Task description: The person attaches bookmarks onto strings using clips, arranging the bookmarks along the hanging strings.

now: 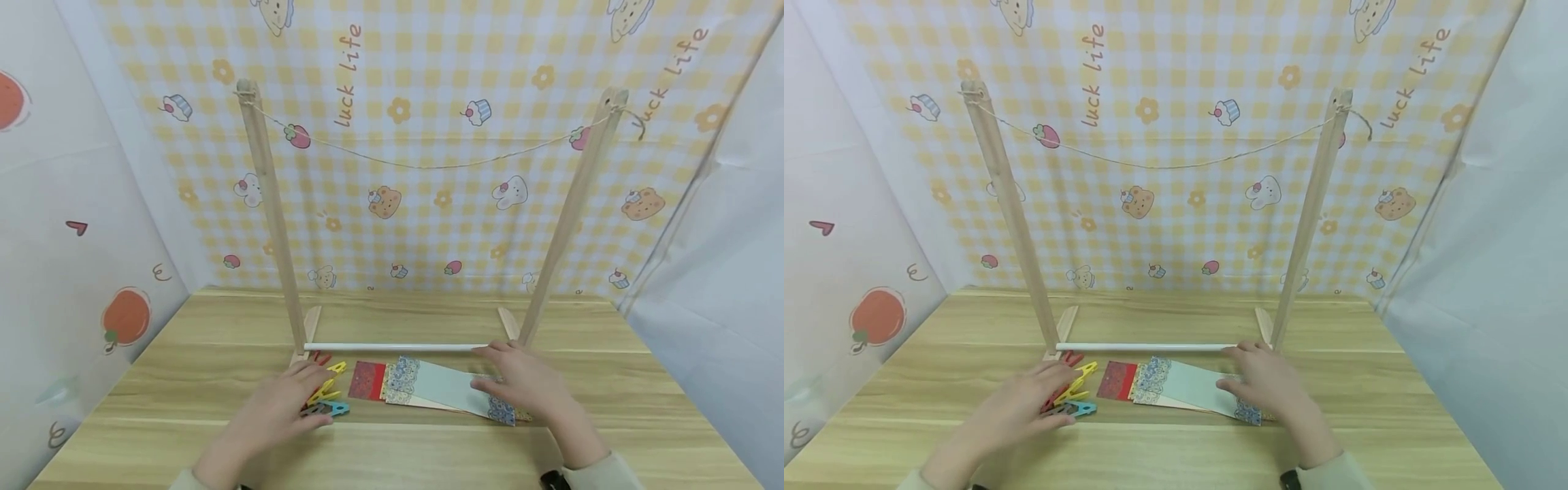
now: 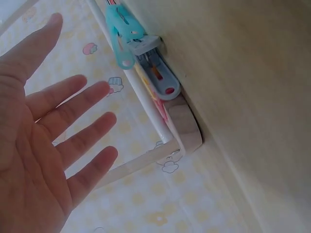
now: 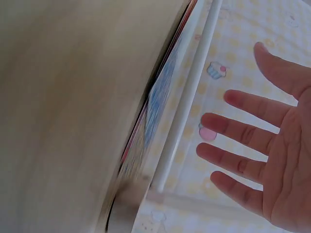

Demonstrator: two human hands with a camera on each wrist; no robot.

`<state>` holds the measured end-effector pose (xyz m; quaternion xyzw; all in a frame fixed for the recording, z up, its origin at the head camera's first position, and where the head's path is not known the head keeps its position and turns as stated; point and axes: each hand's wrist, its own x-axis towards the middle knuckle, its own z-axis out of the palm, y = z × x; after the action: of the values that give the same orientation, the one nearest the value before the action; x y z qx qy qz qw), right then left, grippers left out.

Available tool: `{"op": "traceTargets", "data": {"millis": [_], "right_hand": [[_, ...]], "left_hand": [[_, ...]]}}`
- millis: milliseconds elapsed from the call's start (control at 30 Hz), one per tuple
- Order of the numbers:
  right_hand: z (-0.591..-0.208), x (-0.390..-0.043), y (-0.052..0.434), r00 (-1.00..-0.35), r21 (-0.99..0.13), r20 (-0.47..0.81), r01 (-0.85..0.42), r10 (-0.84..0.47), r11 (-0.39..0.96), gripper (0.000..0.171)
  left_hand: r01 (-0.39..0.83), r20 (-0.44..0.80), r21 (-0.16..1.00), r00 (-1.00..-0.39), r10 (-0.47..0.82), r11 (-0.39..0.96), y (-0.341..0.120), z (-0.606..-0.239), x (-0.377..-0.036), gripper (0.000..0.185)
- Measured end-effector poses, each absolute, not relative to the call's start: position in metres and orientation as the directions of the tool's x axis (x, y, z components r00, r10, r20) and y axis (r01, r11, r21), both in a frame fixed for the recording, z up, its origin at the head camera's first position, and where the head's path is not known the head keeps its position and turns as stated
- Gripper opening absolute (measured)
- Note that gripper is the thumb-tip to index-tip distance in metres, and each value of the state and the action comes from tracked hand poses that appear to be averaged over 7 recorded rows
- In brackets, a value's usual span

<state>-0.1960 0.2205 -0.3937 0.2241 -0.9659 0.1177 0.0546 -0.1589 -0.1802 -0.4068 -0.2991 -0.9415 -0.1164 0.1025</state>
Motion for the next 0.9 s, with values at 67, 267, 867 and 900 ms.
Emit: {"op": "traceTargets", "data": {"millis": [67,267,867,900], "right_hand": [[-0.394,-0.199,0.214,-0.903,-0.236,0.127,-0.430,-0.411,0.871,0.053],[-0.393,-0.205,0.192,-0.911,-0.313,0.024,-0.398,-0.411,0.863,0.056],[-0.398,-0.215,0.164,-0.918,-0.402,-0.130,-0.297,-0.375,0.866,0.057],[-0.399,-0.214,0.164,-0.919,-0.399,-0.136,-0.292,-0.371,0.869,0.059]], "left_hand": [[0.582,0.242,0.172,-0.807,0.538,0.795,-0.178,-0.409,-0.161,0.060],[0.574,0.224,0.180,-0.815,0.535,0.799,-0.176,-0.411,-0.165,0.049],[0.456,0.060,0.316,-0.885,0.463,0.832,-0.171,-0.407,-0.171,0.034],[0.452,0.051,0.320,-0.886,0.461,0.833,-0.171,-0.407,-0.171,0.033]]}}
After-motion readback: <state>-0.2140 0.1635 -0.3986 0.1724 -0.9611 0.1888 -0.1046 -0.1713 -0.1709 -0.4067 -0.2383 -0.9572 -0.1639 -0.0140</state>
